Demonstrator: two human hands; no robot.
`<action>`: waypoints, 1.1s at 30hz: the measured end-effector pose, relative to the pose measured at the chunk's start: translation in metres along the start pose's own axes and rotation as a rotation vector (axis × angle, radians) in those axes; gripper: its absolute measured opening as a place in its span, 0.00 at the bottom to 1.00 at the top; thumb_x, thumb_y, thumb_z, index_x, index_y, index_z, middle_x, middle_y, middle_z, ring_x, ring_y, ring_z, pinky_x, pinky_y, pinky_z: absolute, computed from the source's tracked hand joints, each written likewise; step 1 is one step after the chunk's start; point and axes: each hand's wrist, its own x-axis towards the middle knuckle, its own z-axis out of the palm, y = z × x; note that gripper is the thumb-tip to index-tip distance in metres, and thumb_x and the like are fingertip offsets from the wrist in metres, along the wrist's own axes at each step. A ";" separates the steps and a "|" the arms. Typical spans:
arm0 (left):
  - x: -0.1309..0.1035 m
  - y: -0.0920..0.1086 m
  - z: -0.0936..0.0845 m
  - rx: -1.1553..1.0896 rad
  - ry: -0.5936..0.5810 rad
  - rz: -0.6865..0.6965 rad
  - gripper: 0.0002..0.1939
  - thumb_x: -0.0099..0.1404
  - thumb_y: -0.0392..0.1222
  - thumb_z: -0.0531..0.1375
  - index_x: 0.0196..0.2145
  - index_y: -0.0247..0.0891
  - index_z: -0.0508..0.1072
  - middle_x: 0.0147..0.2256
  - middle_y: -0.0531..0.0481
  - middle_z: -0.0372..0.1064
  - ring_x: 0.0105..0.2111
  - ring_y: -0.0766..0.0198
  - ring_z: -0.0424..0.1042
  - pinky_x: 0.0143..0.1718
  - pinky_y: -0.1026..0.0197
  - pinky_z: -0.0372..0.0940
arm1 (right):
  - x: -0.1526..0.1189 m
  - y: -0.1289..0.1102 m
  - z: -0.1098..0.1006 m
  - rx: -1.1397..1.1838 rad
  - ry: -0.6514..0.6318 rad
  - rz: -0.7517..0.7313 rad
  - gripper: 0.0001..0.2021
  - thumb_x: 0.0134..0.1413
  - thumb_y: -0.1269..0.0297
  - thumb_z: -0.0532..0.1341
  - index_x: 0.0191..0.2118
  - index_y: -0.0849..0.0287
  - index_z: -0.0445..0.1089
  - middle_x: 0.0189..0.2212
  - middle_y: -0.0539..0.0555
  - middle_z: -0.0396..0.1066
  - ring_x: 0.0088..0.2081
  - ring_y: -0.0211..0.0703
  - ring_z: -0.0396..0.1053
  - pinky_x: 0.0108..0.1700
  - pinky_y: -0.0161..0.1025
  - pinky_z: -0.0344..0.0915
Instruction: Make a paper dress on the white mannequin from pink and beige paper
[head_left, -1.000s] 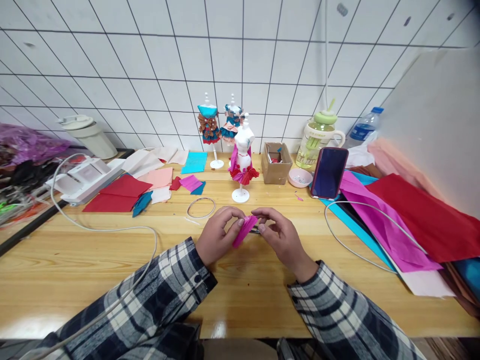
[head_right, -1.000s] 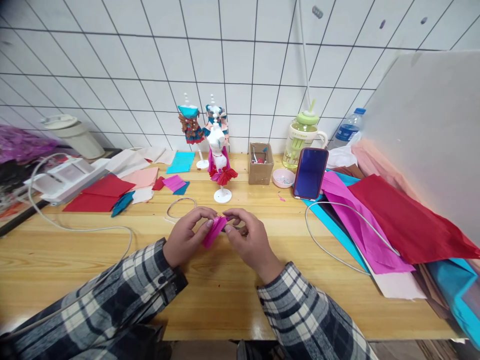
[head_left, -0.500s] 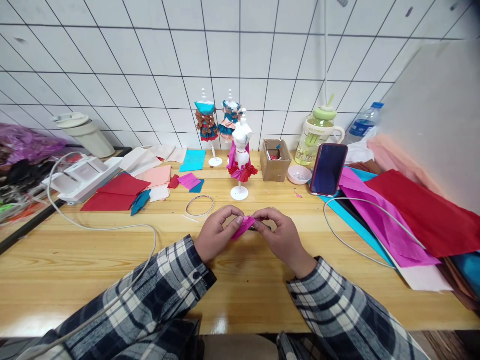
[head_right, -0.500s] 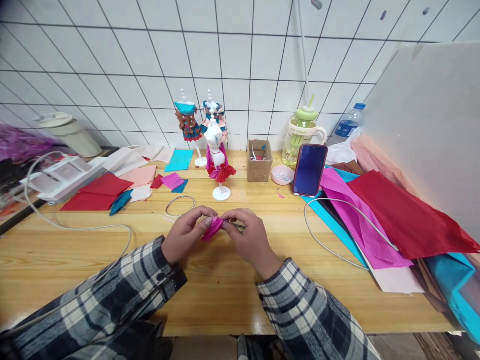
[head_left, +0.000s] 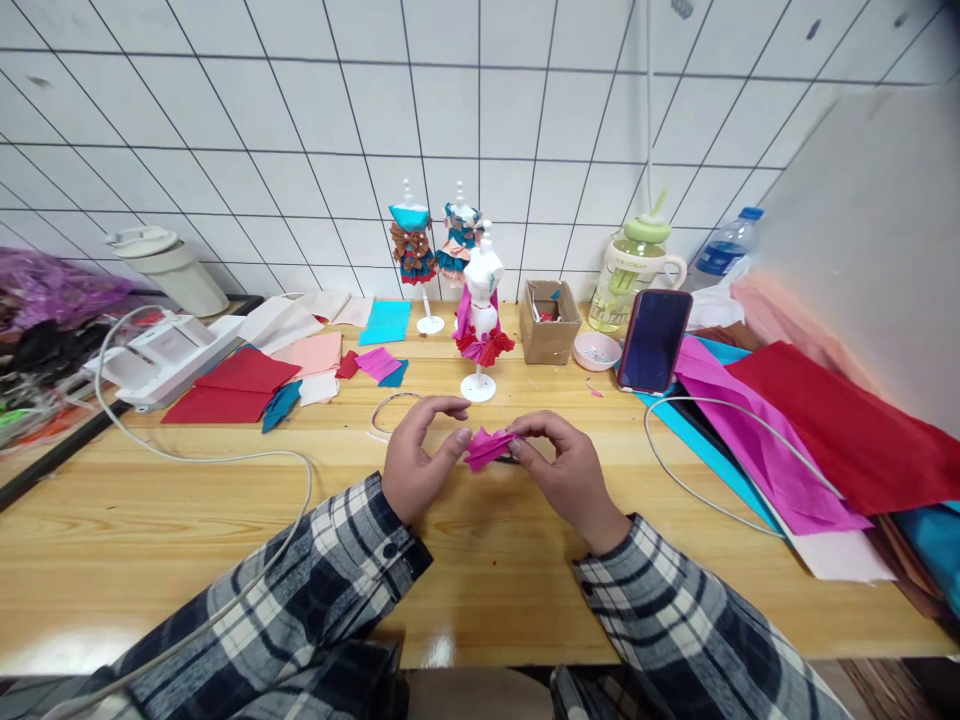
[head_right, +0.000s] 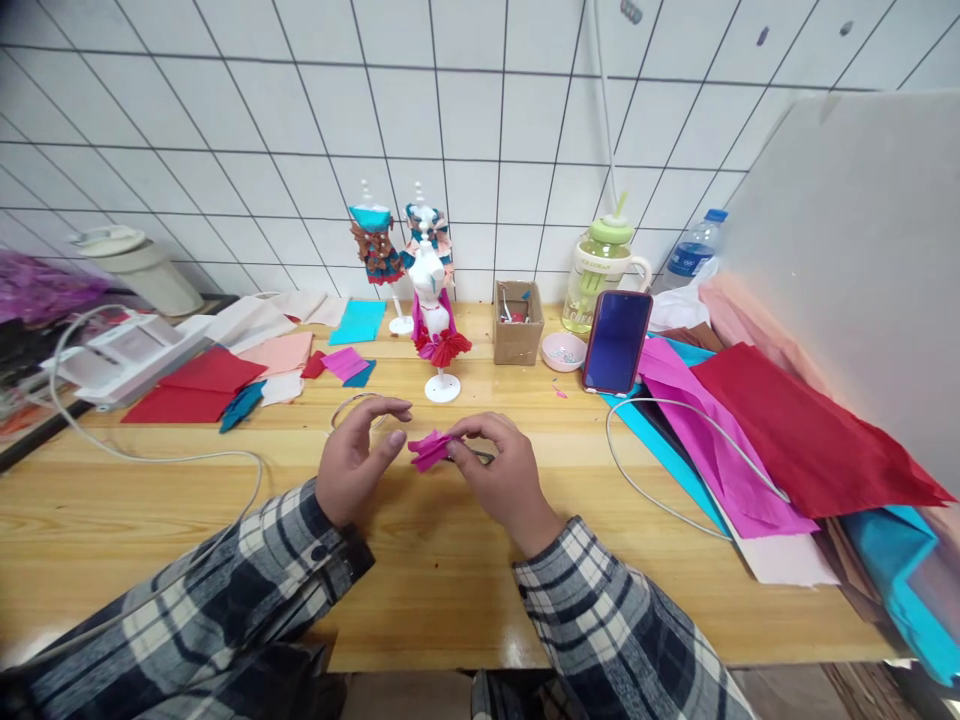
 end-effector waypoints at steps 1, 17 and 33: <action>0.002 -0.004 -0.004 0.003 0.053 -0.026 0.13 0.66 0.47 0.58 0.45 0.39 0.71 0.41 0.46 0.71 0.44 0.59 0.71 0.50 0.54 0.64 | 0.000 -0.002 -0.002 0.040 0.004 0.019 0.04 0.53 0.63 0.63 0.35 0.57 0.73 0.35 0.55 0.75 0.40 0.45 0.72 0.46 0.44 0.67; 0.094 -0.050 0.042 -0.306 -0.361 -0.215 0.18 0.67 0.53 0.55 0.45 0.39 0.74 0.40 0.47 0.77 0.40 0.55 0.76 0.40 0.54 0.72 | 0.092 -0.073 -0.035 0.113 -0.178 -0.094 0.04 0.53 0.63 0.65 0.35 0.56 0.75 0.30 0.52 0.74 0.33 0.41 0.70 0.37 0.38 0.69; 0.036 -0.024 0.030 0.046 -0.217 -0.180 0.18 0.70 0.48 0.48 0.31 0.38 0.72 0.27 0.50 0.71 0.27 0.63 0.69 0.29 0.62 0.63 | 0.093 -0.064 -0.040 0.119 0.058 0.005 0.05 0.53 0.61 0.65 0.34 0.56 0.73 0.29 0.52 0.73 0.31 0.39 0.69 0.34 0.35 0.68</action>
